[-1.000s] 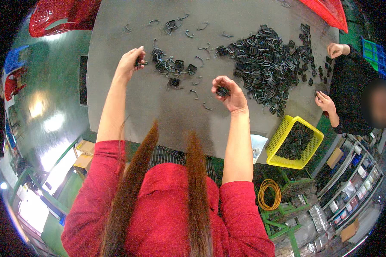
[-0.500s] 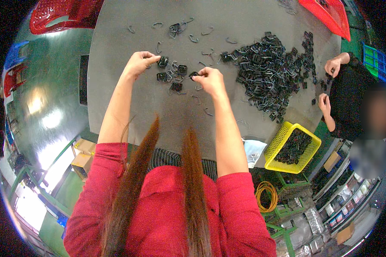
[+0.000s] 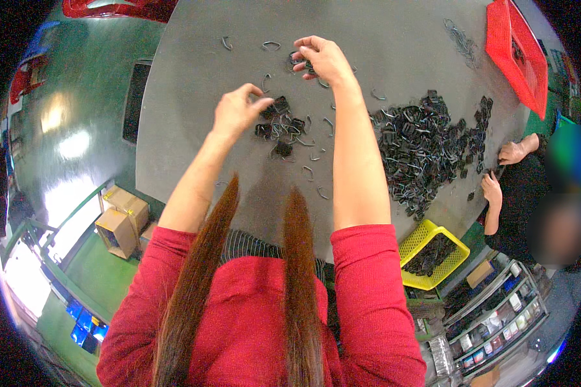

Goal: The person sorts small black plastic fasteners and metal hooks on a table, separating them into piles. They transfer the metal hooks into a black crate and place the crate on the floor. The person then resumes sorting the fasteners by hand, placing them into a yellow basket.

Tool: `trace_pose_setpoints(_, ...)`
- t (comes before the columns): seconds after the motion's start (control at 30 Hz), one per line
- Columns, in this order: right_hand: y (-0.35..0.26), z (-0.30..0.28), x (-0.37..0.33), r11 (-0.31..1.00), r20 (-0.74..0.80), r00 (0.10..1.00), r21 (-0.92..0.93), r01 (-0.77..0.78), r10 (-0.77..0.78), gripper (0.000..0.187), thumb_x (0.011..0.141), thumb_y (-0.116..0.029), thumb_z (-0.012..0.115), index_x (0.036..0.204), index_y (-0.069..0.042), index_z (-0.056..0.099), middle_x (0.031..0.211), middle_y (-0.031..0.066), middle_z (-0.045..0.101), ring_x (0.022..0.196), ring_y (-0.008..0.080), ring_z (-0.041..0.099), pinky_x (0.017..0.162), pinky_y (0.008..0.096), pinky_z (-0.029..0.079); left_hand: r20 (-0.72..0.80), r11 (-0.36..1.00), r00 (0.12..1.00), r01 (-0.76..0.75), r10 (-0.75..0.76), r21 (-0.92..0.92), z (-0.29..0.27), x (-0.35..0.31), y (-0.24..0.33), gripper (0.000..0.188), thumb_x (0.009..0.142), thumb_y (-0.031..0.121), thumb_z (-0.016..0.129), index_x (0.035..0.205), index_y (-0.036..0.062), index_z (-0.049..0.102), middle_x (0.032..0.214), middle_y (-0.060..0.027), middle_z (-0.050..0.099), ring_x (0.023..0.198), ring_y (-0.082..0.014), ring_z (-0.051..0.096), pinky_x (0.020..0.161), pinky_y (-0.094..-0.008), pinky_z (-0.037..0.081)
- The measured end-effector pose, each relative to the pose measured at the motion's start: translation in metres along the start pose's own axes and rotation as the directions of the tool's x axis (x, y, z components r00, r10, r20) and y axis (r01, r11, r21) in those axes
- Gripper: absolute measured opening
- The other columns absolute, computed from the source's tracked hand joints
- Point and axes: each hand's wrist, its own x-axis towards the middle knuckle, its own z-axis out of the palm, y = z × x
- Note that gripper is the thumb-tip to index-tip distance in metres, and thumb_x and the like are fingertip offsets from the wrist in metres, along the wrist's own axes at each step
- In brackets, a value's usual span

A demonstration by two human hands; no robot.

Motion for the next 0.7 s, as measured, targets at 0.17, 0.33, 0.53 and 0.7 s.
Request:
trace_pose_setpoints(0.17, -0.006, 0.000, 0.015, 0.756, -0.155, 0.974, -0.654, 0.022, -0.162, 0.021, 0.085, -0.021, 0.055, 0.103, -0.010, 0.060, 0.096, 0.0110, 0.064, 0.086, 0.0260, 0.063, 0.075, 0.0389, 0.049, -0.028, 0.994, 0.994, -0.100, 0.101, 0.036, 0.035, -0.005, 0.006, 0.032, 0.073, 0.037, 0.070, 0.089, 0.0108, 0.061, 0.078, -0.0079, 0.064, 0.076, -0.0267, 0.062, 0.066, -0.0386, 0.048)
trace_pose_setpoints(0.33, 0.009, 0.015, 0.019, 0.577, -0.059, 0.972, -0.813, 0.085, -0.227, 0.027, 0.077, -0.031, 0.065, 0.096, -0.011, 0.063, 0.106, 0.0108, 0.061, 0.101, 0.0297, 0.056, 0.084, 0.0417, 0.046, 0.321, 0.817, 0.933, 0.059, 0.159, -0.574, 0.000, 0.005, -0.014, 0.016, 0.078, 0.018, 0.068, 0.084, 0.0068, 0.059, 0.071, 0.0011, 0.058, 0.068, -0.0143, 0.059, 0.058, -0.0306, 0.047)
trace_pose_setpoints(0.53, 0.013, -0.015, -0.018, 0.968, -0.004, 0.992, -0.219, -0.121, 0.123, 0.022, 0.075, -0.022, 0.069, 0.088, -0.004, 0.068, 0.064, 0.0050, 0.061, 0.053, 0.0090, 0.056, 0.050, 0.0254, 0.047, 0.323, 0.114, 0.895, 0.303, 0.306, -0.946, -0.065, -0.010, -0.049, 0.012, 0.083, 0.014, 0.061, 0.089, 0.0050, 0.056, 0.102, -0.0076, 0.057, 0.100, -0.0223, 0.060, 0.073, -0.0301, 0.056)
trace_pose_setpoints(0.7, 0.041, -0.024, -0.045, 0.924, -0.275, 0.944, -0.281, -0.258, 0.180, 0.021, 0.072, -0.023, 0.071, 0.080, -0.004, 0.069, 0.060, 0.0049, 0.060, 0.050, 0.0093, 0.055, 0.048, 0.0244, 0.045, 0.316, 0.549, 0.947, 0.291, -0.051, -0.784, -0.029, 0.005, -0.054, 0.028, 0.079, 0.034, 0.068, 0.082, 0.0068, 0.063, 0.066, 0.0028, 0.058, 0.058, -0.0094, 0.056, 0.052, -0.0210, 0.046)
